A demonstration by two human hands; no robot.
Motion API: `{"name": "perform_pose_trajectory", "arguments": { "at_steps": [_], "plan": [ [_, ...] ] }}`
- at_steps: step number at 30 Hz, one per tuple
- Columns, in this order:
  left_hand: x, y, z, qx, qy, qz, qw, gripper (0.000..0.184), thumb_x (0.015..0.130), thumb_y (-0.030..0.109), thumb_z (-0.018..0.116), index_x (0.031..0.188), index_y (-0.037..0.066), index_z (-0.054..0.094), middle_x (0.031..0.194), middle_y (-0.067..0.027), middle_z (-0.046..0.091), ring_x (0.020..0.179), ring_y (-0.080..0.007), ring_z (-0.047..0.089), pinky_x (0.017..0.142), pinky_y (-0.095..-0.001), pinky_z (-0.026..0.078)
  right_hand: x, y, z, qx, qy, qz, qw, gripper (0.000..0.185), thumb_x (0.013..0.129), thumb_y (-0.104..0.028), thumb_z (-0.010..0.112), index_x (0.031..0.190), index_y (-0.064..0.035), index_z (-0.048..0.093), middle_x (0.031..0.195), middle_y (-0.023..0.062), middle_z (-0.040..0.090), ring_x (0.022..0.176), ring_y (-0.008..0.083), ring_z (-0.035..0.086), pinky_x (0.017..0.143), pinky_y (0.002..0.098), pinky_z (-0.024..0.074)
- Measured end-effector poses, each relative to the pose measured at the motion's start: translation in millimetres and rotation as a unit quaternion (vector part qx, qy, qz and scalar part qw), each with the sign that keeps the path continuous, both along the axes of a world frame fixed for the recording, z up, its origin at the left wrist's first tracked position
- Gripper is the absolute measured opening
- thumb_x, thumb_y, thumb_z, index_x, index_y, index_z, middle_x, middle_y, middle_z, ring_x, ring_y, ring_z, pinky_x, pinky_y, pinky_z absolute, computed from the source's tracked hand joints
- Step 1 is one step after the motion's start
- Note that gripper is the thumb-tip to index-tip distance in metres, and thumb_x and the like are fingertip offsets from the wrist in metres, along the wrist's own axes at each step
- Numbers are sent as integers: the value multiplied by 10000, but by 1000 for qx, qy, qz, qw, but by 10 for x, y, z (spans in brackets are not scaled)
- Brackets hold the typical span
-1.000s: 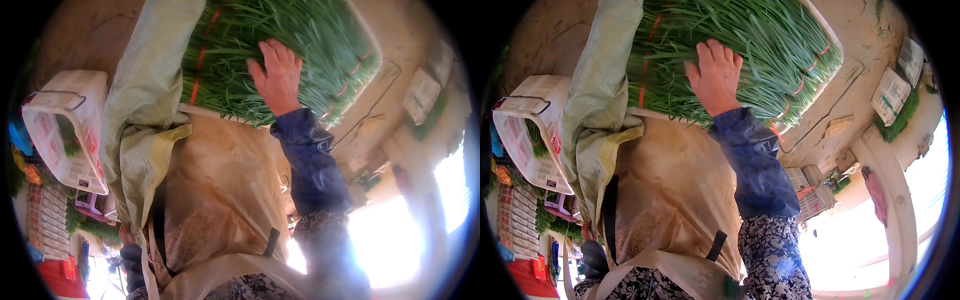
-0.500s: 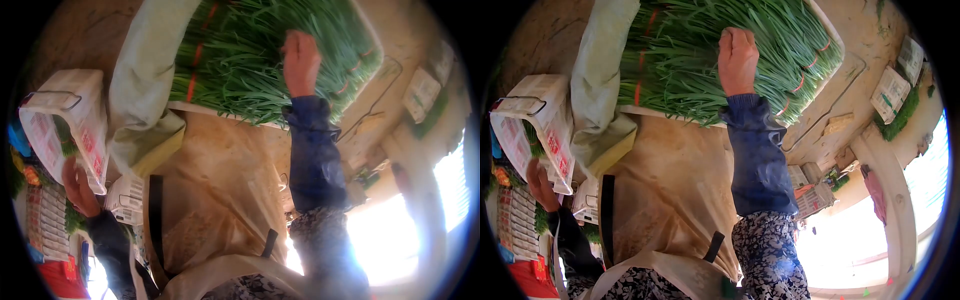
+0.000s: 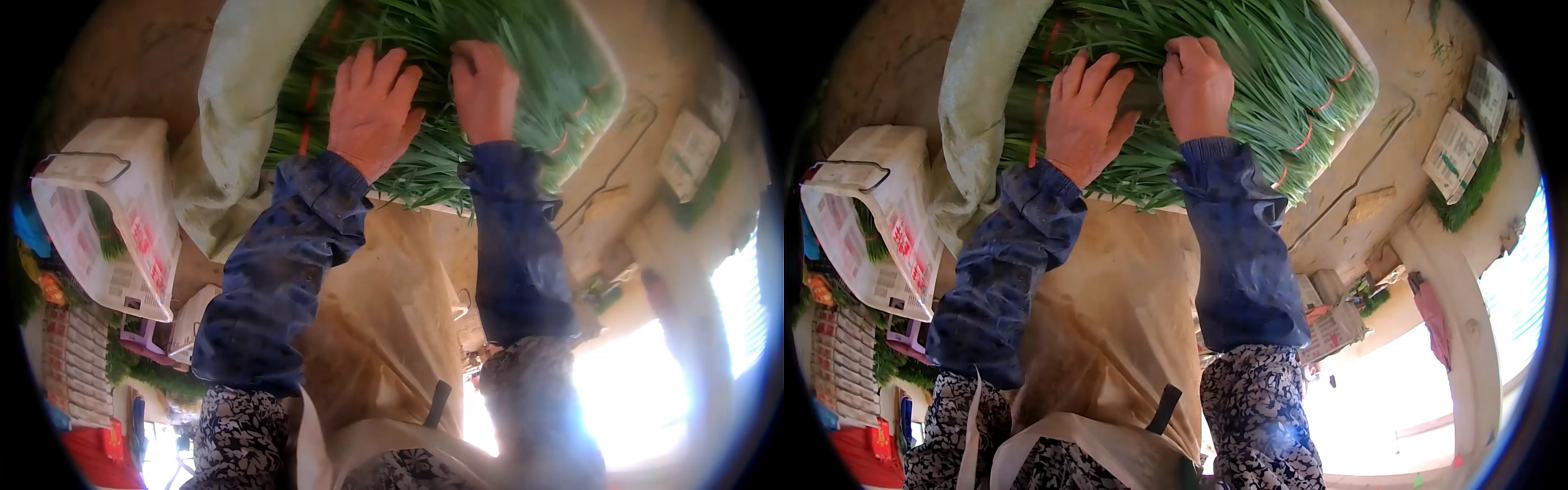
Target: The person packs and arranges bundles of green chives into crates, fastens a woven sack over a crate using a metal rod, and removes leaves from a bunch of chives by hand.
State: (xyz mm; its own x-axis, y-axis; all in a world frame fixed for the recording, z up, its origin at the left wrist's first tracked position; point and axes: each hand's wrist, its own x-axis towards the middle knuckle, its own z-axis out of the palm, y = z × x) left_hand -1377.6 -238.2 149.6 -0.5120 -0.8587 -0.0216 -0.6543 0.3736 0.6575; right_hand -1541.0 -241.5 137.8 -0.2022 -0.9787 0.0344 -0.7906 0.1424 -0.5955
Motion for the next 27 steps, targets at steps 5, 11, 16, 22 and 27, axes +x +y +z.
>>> {"name": "perform_pose_trajectory", "arguments": {
  "at_steps": [5, 11, 16, 22, 27],
  "plan": [
    [103, 76, -103, -4, -12, -8, 1000, 495, 730, 219, 664, 1184, 107, 501, 1263, -95, 436, 1186, -368, 358, 967, -500, 309, -33, -31, -54, 31, 10, -4, 999, 94, 716, -66, 619, 808, -71, 636, 809, 94, 603, 725, 312, 589, 625, 389, 472],
    [145, 110, -159, -9, -21, -27, 999, 500, 748, 235, 652, 1206, 121, 486, 1275, -94, 430, 1188, -370, 359, 965, -505, 313, -47, -37, -89, 47, -2, 3, 999, 143, 701, -83, 640, 843, -80, 649, 797, 88, 600, 706, 304, 590, 635, 392, 474],
    [144, 159, -204, -6, -29, -26, 999, 502, 751, 213, 647, 1213, 115, 475, 1292, -97, 415, 1192, -378, 354, 967, -513, 313, -16, -12, -42, 80, -17, -6, 997, 175, 695, -82, 644, 869, -67, 647, 799, 98, 593, 721, 308, 593, 619, 374, 476],
    [128, 161, -151, 27, -71, -35, 996, 516, 764, 210, 640, 1236, 113, 454, 1314, -94, 400, 1210, -379, 340, 1004, -510, 271, 15, 212, 462, -29, -32, 26, 999, 255, 707, -35, 622, 961, -32, 604, 918, 150, 570, 810, 340, 570, 714, 391, 469],
    [149, 216, -278, -13, -66, -45, 997, 494, 792, 199, 619, 1246, 106, 449, 1363, -79, 371, 1252, -355, 313, 1027, -491, 245, -915, 1015, 821, 5, 47, -92, 995, 440, 680, 2, 625, 1105, 5, 512, 1060, 187, 536, 991, 374, 509, 845, 409, 424]
  ]
}}
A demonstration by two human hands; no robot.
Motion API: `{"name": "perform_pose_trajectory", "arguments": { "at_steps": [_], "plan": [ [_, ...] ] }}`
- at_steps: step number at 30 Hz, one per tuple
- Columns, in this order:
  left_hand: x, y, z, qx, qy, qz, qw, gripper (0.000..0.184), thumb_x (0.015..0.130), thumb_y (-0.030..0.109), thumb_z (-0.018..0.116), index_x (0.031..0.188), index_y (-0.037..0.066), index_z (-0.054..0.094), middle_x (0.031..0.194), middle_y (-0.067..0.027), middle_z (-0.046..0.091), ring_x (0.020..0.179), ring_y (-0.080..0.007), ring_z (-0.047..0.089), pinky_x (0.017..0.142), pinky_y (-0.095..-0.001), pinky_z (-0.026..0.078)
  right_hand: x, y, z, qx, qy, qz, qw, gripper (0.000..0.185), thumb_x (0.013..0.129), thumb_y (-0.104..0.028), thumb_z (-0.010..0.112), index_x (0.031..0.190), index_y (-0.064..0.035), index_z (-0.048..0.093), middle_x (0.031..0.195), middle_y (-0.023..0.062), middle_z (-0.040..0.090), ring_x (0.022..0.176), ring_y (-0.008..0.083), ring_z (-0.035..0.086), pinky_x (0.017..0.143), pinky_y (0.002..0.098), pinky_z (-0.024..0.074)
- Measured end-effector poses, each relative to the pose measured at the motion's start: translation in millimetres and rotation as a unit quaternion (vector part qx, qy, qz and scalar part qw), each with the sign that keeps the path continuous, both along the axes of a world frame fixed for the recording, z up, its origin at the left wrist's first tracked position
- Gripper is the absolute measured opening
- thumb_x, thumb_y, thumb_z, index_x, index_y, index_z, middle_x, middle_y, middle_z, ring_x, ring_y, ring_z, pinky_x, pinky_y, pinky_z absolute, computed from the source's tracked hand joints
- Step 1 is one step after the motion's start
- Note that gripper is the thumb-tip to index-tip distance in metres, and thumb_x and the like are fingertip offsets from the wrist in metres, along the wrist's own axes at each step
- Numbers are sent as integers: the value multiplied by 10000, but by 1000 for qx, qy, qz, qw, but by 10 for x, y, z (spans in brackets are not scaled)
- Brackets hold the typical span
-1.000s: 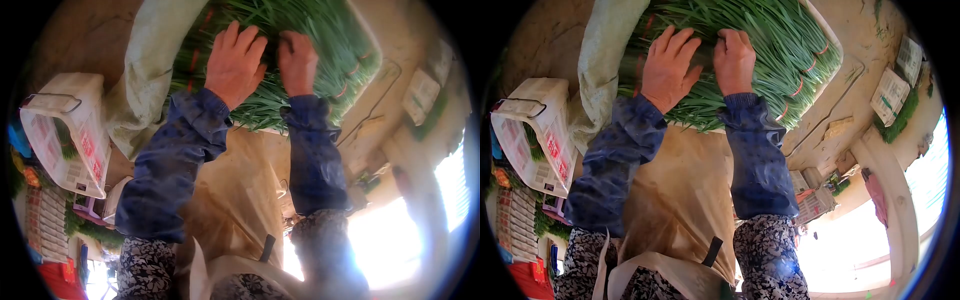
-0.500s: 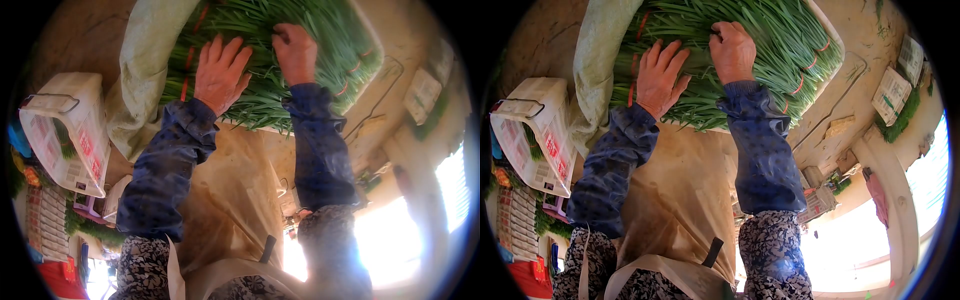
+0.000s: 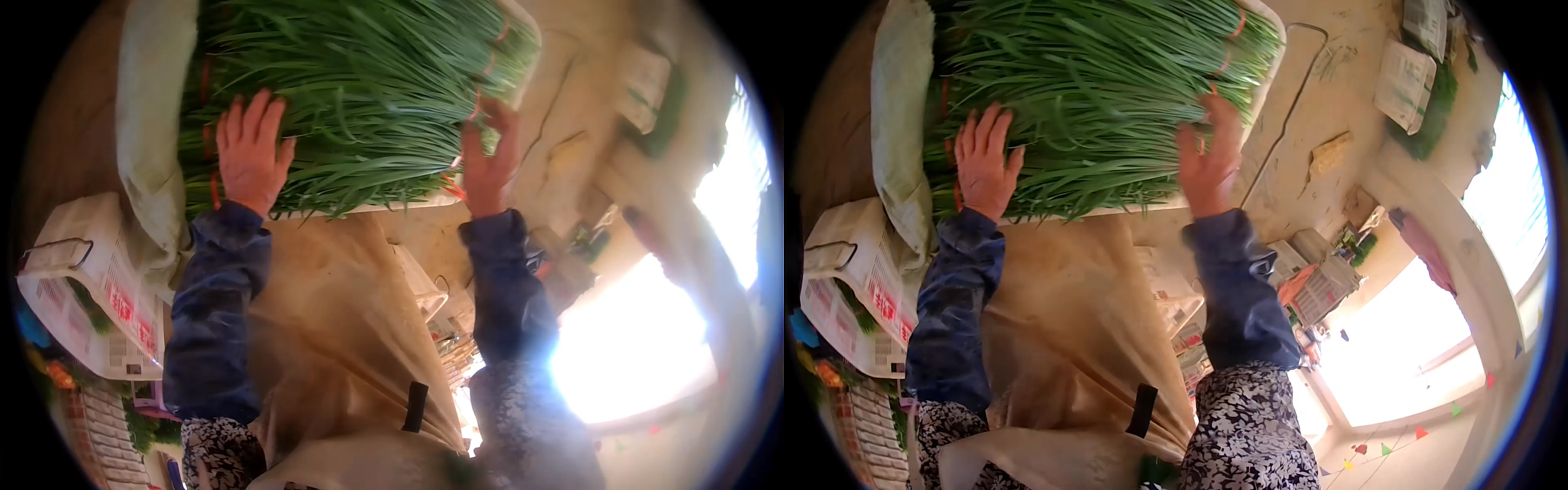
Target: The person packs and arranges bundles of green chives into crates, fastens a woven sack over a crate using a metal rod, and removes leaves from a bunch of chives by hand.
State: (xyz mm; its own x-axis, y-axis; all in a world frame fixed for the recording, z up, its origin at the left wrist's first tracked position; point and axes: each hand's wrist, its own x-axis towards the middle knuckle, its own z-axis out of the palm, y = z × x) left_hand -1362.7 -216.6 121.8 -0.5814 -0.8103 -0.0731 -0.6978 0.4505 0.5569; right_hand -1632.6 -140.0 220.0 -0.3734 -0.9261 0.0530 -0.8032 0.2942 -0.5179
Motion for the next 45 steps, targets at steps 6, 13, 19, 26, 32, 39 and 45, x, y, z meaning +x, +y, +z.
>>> {"name": "perform_pose_trajectory", "arguments": {
  "at_steps": [6, 13, 19, 26, 32, 39, 45],
  "plan": [
    [20, 28, -26, -26, -66, -2, 997, 532, 789, 235, 628, 1269, 115, 432, 1365, -84, 370, 1257, -374, 301, 1021, -518, 260, -1140, 299, -737, 229, 179, 169, 942, 811, 566, -110, 721, 1288, -13, 365, 1258, 182, 424, 1134, 358, 421, 924, 462, 336],
    [-216, 106, 539, -44, -99, 41, 993, 521, 774, 207, 628, 1256, 117, 453, 1360, -76, 380, 1246, -388, 302, 1013, -517, 251, -1390, 161, -1008, 162, 106, 270, 943, 824, 497, -122, 735, 1233, -10, 381, 1145, 165, 471, 1044, 354, 448, 904, 437, 329],
    [-684, 929, 1373, 233, 226, 224, 919, 525, 777, 256, 668, 1213, 36, 476, 1172, -139, 523, 1021, -289, 540, 845, -384, 436, -1335, 67, -694, 138, 88, 289, 943, 688, 472, -132, 692, 1111, -18, 461, 967, 129, 513, 936, 330, 466, 858, 429, 335],
    [-1506, 1194, 1086, 719, 407, 328, 458, 667, 816, 405, 640, 1283, 4, 385, 1195, -144, 490, 1033, -247, 513, 899, -354, 410, -1116, -107, 382, 109, 133, 334, 927, 529, 487, -101, 645, 986, -26, 487, 877, 121, 500, 841, 319, 464, 773, 414, 360],
    [-1745, 968, 1436, 600, 555, 447, 364, 797, 789, 515, 620, 1337, 20, 321, 1338, -153, 389, 1138, -322, 459, 940, -424, 398, -519, 279, 1630, 129, 198, 277, 931, 497, 478, -119, 635, 939, -13, 486, 841, 127, 473, 822, 310, 458, 743, 430, 353],
    [-1071, 472, 2041, 425, 646, 394, 497, 365, 831, 164, 642, 1138, 8, 522, 1034, -79, 608, 886, -166, 591, 796, -307, 484, 639, 942, 1355, 85, -80, 44, 992, 618, 595, -227, 756, 1082, 13, 462, 919, 186, 508, 849, 369, 494, 732, 461, 386],
    [72, 122, 2528, 431, 450, 313, 717, 299, 776, 56, 643, 1059, -17, 577, 916, -65, 639, 804, -135, 594, 723, -265, 489, 1788, 894, 1304, 62, -358, 87, 927, 585, 684, -232, 716, 1110, 47, 428, 858, 200, 558, 755, 375, 556, 656, 439, 449]
  ]
}}
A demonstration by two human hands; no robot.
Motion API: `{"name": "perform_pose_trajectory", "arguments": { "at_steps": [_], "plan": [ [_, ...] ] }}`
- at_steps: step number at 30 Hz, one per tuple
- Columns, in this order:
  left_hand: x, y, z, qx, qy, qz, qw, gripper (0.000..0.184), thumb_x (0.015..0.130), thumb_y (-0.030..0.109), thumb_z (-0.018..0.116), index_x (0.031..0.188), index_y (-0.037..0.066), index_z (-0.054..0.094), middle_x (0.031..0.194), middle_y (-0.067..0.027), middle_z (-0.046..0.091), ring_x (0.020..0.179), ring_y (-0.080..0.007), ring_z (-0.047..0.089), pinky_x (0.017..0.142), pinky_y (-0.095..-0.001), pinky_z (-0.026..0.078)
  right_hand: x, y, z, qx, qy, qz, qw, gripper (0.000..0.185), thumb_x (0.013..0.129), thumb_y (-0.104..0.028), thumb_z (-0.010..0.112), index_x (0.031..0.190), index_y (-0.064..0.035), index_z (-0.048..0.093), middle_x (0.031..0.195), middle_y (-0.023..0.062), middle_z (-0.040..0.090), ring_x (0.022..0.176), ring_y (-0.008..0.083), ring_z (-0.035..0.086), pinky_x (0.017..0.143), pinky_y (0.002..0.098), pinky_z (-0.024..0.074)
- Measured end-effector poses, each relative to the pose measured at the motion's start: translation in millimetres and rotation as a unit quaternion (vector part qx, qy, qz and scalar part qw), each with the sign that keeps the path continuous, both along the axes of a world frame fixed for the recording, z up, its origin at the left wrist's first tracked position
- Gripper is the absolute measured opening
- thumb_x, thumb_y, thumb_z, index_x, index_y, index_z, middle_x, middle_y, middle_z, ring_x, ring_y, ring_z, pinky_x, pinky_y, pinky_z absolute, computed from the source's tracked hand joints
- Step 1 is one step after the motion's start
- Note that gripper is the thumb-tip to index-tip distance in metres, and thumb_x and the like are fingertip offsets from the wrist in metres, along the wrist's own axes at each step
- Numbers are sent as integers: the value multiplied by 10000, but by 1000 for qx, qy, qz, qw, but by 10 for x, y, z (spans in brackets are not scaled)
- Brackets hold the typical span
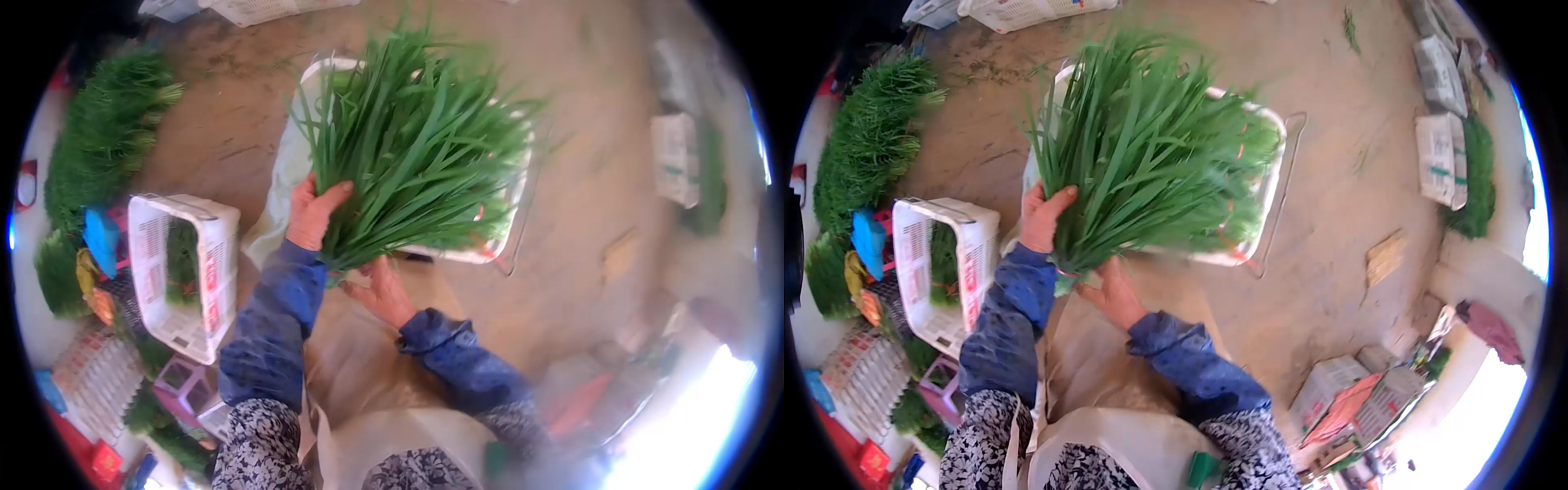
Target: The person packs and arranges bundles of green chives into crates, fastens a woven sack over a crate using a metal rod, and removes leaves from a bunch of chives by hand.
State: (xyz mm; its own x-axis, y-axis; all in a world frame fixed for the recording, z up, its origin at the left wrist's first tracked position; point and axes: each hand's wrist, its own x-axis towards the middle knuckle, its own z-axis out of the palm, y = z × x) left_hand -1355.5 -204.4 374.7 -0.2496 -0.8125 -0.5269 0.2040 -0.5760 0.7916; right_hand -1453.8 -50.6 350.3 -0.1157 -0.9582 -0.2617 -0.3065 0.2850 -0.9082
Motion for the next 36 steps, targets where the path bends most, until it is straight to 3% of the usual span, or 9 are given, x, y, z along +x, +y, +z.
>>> {"name": "perform_pose_trajectory", "arguments": {
  "at_steps": [3, 6, 8, 11, 13, 17, 27, 33, 36],
  "plan": [
    [599, 15, 194, 0, -88, -64, 994, 310, 771, 80, 646, 1052, -34, 577, 902, -68, 640, 797, -136, 590, 718, -265, 484, 233, 131, 156, 164, -103, 166, 967, 503, 703, -311, 726, 972, 28, 469, 890, 191, 580, 776, 316, 573, 632, 390, 443],
    [1110, 190, 408, -61, -238, -140, 959, 347, 789, 158, 645, 1063, -43, 573, 936, -78, 638, 815, -130, 583, 745, -276, 474, 268, 265, 483, 11, 47, 295, 954, 558, 705, -357, 702, 1035, 36, 485, 924, 215, 582, 799, 340, 576, 658, 382, 465],
    [1333, 368, 573, -35, -235, -127, 963, 343, 792, 154, 641, 1066, -40, 571, 949, -81, 636, 830, -127, 580, 744, -274, 473, 154, 96, 709, 246, -87, 422, 868, 676, 719, -408, 685, 1170, 42, 458, 1056, 223, 567, 921, 355, 569, 765, 368, 474],
    [1533, 640, 817, 17, -261, -134, 956, 365, 811, 165, 639, 1107, -27, 544, 1003, -87, 621, 883, -144, 579, 765, -290, 477, 478, 568, 223, 186, -98, 383, 900, 700, 759, -410, 668, 1253, 26, 429, 1166, 161, 550, 1022, 298, 546, 846, 348, 451],
    [1544, 791, 1000, 136, -132, -90, 978, 446, 827, 200, 638, 1190, -11, 486, 1058, -86, 602, 904, -178, 588, 811, -322, 480, 713, 511, 327, 170, -393, 245, 870, 493, 802, -366, 614, 1134, -8, 546, 1115, 144, 579, 1013, 229, 546, 817, 327, 446],
    [1567, 1353, 1054, 114, -22, 20, 993, 532, 815, 212, 654, 1246, 3, 424, 1109, -93, 572, 953, -201, 583, 858, -334, 475, 877, 453, 549, 335, -601, 122, 715, 433, 831, -245, 620, 1210, -79, 494, 1134, 45, 568, 990, 173, 555, 810, 330, 459],
    [1530, 1349, 981, 160, -58, -64, 983, 465, 791, 81, 643, 1211, -13, 465, 1083, -107, 589, 950, -190, 589, 840, -320, 480, 385, 448, 644, 281, -520, 108, 799, 488, 821, -290, 627, 1211, -23, 505, 1140, 90, 572, 978, 202, 570, 783, 340, 482],
    [1436, 1332, 1063, 128, -63, -49, 988, 429, 823, 89, 600, 1220, -10, 472, 1088, -93, 588, 946, -165, 578, 838, -292, 466, -405, 455, 1023, 195, -63, 378, 903, 387, 788, -206, 636, 1076, 42, 562, 1047, 152, 602, 946, 244, 578, 826, 324, 458],
    [1436, 1312, 1101, 91, -118, -90, 985, 409, 838, 101, 577, 1219, -11, 476, 1081, -82, 585, 959, -149, 554, 845, -274, 439, -589, 367, 1222, 81, -88, 172, 978, 256, 767, -95, 632, 995, 10, 582, 996, 122, 602, 898, 214, 575, 778, 297, 462]
  ]
}}
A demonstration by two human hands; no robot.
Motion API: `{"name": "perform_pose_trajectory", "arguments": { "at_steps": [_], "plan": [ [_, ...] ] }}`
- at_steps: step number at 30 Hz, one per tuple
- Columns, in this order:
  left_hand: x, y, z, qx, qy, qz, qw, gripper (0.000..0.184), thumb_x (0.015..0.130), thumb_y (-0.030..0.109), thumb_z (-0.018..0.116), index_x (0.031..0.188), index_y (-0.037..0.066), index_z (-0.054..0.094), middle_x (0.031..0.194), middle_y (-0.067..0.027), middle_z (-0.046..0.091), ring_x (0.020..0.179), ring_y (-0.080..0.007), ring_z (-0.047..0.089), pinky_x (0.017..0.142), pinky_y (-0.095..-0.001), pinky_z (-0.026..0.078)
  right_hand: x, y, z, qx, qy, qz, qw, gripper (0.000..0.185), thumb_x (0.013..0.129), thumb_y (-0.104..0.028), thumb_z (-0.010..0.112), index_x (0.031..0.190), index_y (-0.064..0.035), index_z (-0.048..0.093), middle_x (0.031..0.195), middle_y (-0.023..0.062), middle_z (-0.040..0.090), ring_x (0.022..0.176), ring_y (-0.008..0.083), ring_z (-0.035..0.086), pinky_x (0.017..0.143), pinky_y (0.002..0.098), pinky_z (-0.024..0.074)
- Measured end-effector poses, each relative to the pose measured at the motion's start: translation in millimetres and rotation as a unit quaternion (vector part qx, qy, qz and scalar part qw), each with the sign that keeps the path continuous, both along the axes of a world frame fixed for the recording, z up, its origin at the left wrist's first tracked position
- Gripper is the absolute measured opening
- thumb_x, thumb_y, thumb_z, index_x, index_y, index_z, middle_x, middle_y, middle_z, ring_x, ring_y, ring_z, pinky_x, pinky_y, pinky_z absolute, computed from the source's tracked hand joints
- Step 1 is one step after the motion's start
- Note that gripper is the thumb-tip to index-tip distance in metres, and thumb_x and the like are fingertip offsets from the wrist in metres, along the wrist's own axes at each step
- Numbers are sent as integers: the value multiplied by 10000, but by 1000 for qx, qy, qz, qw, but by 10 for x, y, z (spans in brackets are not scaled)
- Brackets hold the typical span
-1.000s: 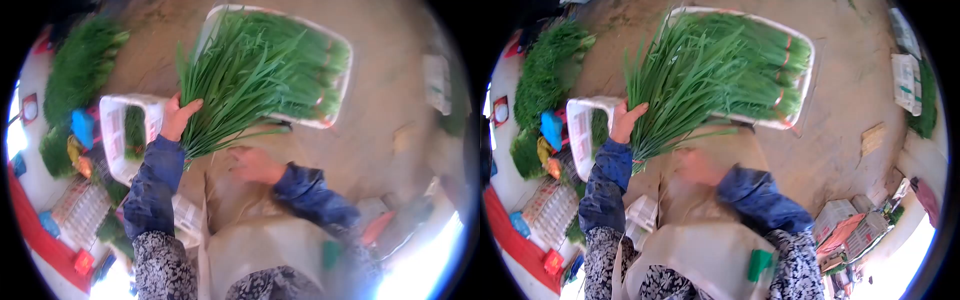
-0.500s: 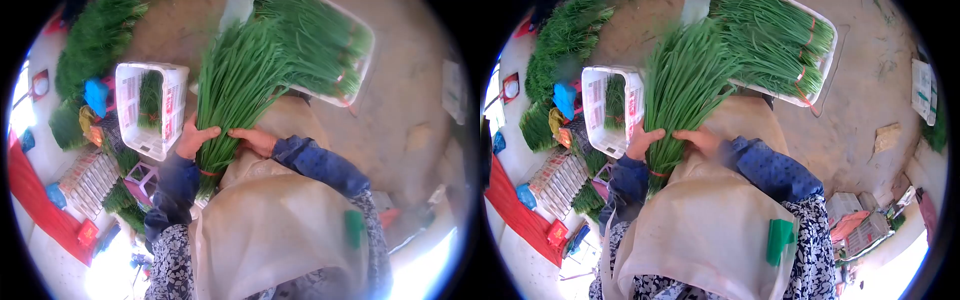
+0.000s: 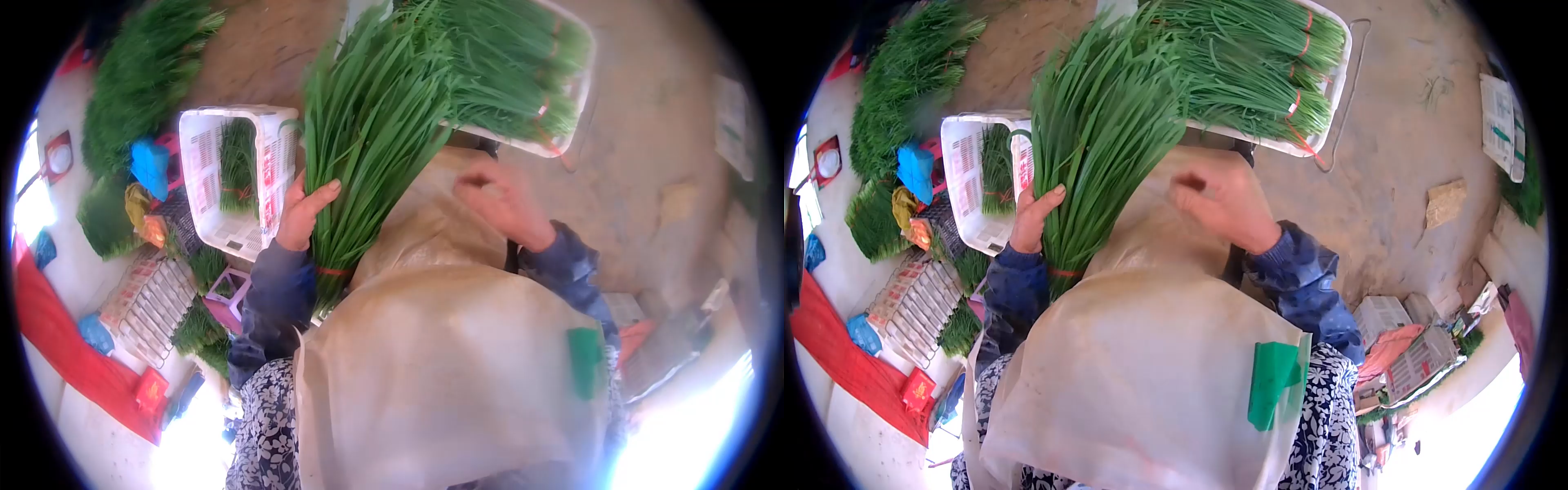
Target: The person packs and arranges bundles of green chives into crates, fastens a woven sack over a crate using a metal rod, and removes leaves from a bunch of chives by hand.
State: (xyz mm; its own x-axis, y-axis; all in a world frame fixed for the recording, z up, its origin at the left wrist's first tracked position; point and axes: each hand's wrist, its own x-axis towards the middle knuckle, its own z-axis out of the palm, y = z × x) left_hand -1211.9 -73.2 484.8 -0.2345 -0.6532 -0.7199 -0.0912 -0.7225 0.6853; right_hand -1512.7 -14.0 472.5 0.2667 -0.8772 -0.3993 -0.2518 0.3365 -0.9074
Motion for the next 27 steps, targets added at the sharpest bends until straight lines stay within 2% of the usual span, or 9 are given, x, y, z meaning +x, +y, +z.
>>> {"name": "perform_pose_trajectory", "arguments": {
  "at_steps": [2, 6, 8, 15, 17, 18, 20, 23, 27],
  "plan": [
    [-80, -1, 60, 3, -3, -2, 1000, 392, 849, 108, 554, 1213, -16, 480, 1074, -75, 583, 965, -139, 535, 846, -266, 421, 55, -196, 219, -185, -15, -92, 978, 216, 759, 15, 595, 972, -10, 569, 977, 103, 597, 873, 179, 572, 760, 277, 462],
    [-186, 34, 87, -7, 0, -12, 1000, 389, 849, 101, 548, 1212, -22, 479, 1075, -74, 581, 952, -141, 534, 840, -269, 422, 317, -549, 228, -297, -50, -121, 946, 212, 734, 23, 596, 940, -11, 564, 907, 124, 591, 770, 249, 587, 670, 313, 477],
    [-234, 82, 87, -65, -42, -43, 996, 386, 852, 112, 546, 1204, -29, 479, 1067, -77, 584, 938, -142, 532, 835, -270, 418, 408, -618, 122, -361, 10, -100, 927, 246, 765, 70, 557, 995, -16, 548, 940, 80, 590, 829, 162, 577, 693, 274, 480],
    [-200, 143, 123, -108, -147, -88, 979, 387, 842, 166, 577, 1160, -40, 499, 1022, -89, 601, 915, -140, 537, 818, -273, 421, 640, -476, -163, -132, 6, -153, 979, 285, 732, 3, 648, 1000, -16, 556, 809, 84, 553, 698, 172, 572, 632, 261, 472],
    [-174, 167, 95, -131, -141, -80, 978, 399, 835, 180, 591, 1152, -45, 501, 998, -89, 605, 896, -135, 537, 801, -274, 427, 673, -492, -140, -245, 56, -95, 963, 278, 713, -52, 686, 967, -14, 577, 741, 82, 540, 659, 185, 552, 594, 275, 451],
    [-129, 196, 40, -127, -143, -74, 979, 399, 835, 180, 591, 1152, -45, 501, 998, -89, 605, 896, -135, 537, 801, -274, 427, 717, -494, -155, -242, 53, -89, 965, 278, 713, -52, 686, 967, -14, 577, 741, 82, 540, 659, 185, 552, 594, 275, 451],
    [-26, 284, -101, -115, -107, -43, 987, 379, 831, 190, 603, 1118, -42, 514, 964, -79, 604, 870, -126, 532, 776, -268, 429, 812, -480, -196, -333, 85, -28, 939, 245, 703, -119, 711, 895, -23, 594, 707, 79, 548, 643, 221, 545, 583, 311, 433],
    [96, 351, -177, -81, -106, -37, 990, 351, 827, 195, 613, 1074, -39, 525, 927, -66, 598, 844, -118, 524, 755, -260, 430, 1013, -478, -254, -376, 104, 21, 920, 250, 683, -184, 730, 840, -41, 597, 711, 80, 566, 641, 268, 543, 591, 351, 419],
    [236, 414, -226, -74, -110, -35, 991, 341, 826, 202, 622, 1049, -37, 526, 911, -58, 591, 837, -112, 520, 748, -256, 428, 1254, -432, -315, -330, 149, 78, 929, 229, 708, -220, 698, 849, -74, 592, 684, 84, 582, 649, 284, 566, 607, 377, 423]
  ]
}}
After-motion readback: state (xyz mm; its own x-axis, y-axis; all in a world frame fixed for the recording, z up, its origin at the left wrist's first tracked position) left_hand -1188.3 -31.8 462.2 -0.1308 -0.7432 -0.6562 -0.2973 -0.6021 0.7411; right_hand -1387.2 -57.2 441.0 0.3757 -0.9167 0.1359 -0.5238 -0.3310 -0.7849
